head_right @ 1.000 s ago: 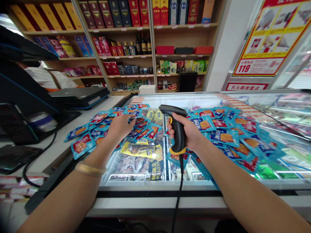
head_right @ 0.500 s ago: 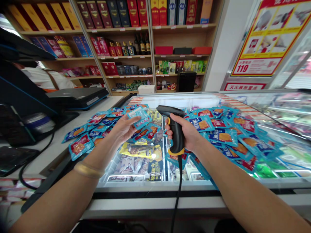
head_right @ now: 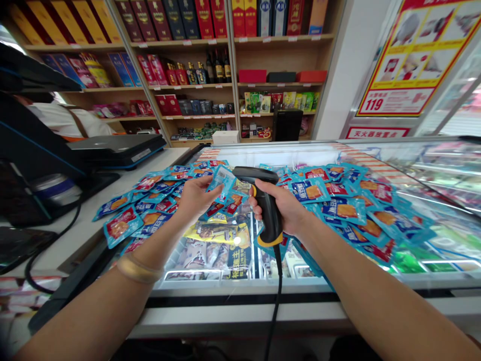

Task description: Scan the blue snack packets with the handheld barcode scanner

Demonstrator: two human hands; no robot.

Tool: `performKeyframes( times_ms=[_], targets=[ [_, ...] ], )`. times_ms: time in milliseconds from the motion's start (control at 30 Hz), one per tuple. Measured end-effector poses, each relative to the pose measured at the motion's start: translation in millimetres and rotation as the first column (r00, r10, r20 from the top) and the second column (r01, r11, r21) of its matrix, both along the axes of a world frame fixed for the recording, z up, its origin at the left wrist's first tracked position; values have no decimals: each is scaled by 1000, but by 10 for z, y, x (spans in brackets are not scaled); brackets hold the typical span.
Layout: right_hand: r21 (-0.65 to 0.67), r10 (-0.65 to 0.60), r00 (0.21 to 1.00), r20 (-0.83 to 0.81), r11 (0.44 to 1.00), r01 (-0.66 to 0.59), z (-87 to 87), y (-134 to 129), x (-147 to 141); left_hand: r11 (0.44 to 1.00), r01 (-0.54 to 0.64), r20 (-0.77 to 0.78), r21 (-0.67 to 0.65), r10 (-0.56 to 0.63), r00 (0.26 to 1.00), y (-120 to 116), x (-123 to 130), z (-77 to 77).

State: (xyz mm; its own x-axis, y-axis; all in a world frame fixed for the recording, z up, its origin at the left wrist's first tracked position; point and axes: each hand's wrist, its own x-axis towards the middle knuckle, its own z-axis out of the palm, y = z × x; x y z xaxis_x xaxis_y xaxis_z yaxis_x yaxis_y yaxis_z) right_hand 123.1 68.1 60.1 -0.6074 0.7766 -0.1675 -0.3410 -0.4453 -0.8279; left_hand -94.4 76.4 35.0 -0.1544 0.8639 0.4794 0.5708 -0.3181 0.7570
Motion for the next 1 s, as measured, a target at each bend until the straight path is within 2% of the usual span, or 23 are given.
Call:
performKeyframes(
  times_ms=[133, 300, 500, 667, 800, 900, 1000],
  targets=[
    [5, 21, 1000, 5, 1000, -21, -4, -1, -3, 999, -31, -51, 33, 33, 998, -14, 19, 19],
    [8, 30, 999, 12, 1000, -30, -12, 1, -2, 999, -52, -100, 0, 52, 994, -48, 45, 57],
    [-20, 40, 999, 7, 999, -39, -18, 10, -13, 1000, 0, -91, 2, 0, 996, -17, 26, 13],
    [-8, -32, 999, -40, 999, 32, 62, 37, 53, 996, 6, -239, 88, 15, 971, -21, 60, -14],
    [8, -174, 983, -65, 985, 175, 182, 37, 361, 983, 130, -376, 133, -71, 924, -52, 239, 29],
    [9, -267, 961, -69, 963, 268, 235, 16, 724, 951, 284, -513, 126, -182, 839, -43, 492, 62],
    [10, -366, 929, -55, 930, 367, 239, -13, 1068, 915, 379, -633, 137, -213, 744, 7, 824, 68]
  ],
)
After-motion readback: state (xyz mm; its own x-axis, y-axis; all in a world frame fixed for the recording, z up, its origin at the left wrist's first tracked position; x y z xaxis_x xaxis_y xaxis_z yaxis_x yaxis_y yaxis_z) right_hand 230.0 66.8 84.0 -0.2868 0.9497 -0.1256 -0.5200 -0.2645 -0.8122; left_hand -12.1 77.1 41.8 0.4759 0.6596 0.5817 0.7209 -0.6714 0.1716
